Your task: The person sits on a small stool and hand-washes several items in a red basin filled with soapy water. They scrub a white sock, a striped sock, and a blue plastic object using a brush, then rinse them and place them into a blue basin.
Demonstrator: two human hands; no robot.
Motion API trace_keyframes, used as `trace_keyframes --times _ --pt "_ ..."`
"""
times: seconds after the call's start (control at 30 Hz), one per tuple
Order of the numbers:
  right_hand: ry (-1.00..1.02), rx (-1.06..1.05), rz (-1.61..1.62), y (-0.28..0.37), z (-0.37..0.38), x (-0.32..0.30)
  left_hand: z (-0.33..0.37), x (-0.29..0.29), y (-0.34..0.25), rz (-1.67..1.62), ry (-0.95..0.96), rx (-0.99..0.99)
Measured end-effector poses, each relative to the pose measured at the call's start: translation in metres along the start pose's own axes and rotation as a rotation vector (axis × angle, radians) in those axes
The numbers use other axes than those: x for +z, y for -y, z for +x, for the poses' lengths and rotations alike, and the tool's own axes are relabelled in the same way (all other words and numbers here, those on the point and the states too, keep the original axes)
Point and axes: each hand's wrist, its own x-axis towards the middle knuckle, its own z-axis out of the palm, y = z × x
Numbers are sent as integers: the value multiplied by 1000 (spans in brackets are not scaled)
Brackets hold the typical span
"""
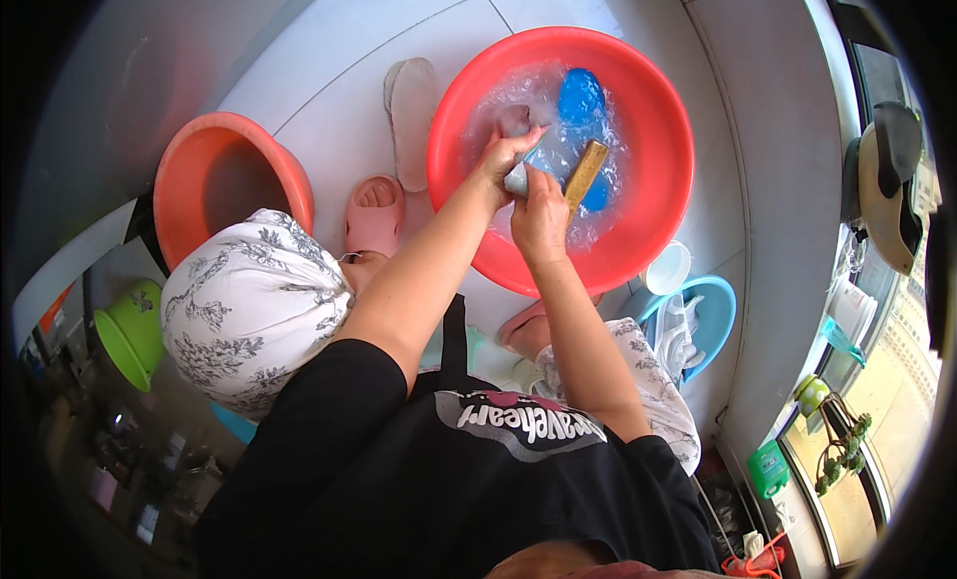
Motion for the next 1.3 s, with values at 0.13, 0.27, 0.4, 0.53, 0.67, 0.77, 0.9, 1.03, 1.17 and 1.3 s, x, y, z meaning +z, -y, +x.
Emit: trace_keyframes --times 0.13,0.27,0.4,0.53,0.67,0.77,0.9,1.03,1.17,1.3 --pt "-24 120 18 -14 1 6 -7 13 13 131 -491 18" --pt "-13 466 101 -23 27 5 0 7 30 14 -462 33" --pt "-279 733 402 -76 62 9 3 12 19 132 -425 -92" --pt "-198 197 -226 -81 63 9 -6 31 7 438 -631 108" --pt "240 7 -582 -86 47 36 10 0 32 1102 -682 507" --pt "419 20 -574 -108 65 39 -5 25 22 1330 -489 772" --pt "-154 602 368 -92 77 18 3 33 -7 1041 -390 671" --pt "-222 732 637 -50 63 -24 -11 56 -2 658 -540 161" --pt "-171 276 413 -26 28 -41 -18 41 -3 4 -43 -218" --pt "2 339 920 10 2 -68 -14 31 -1 -146 56 -128"
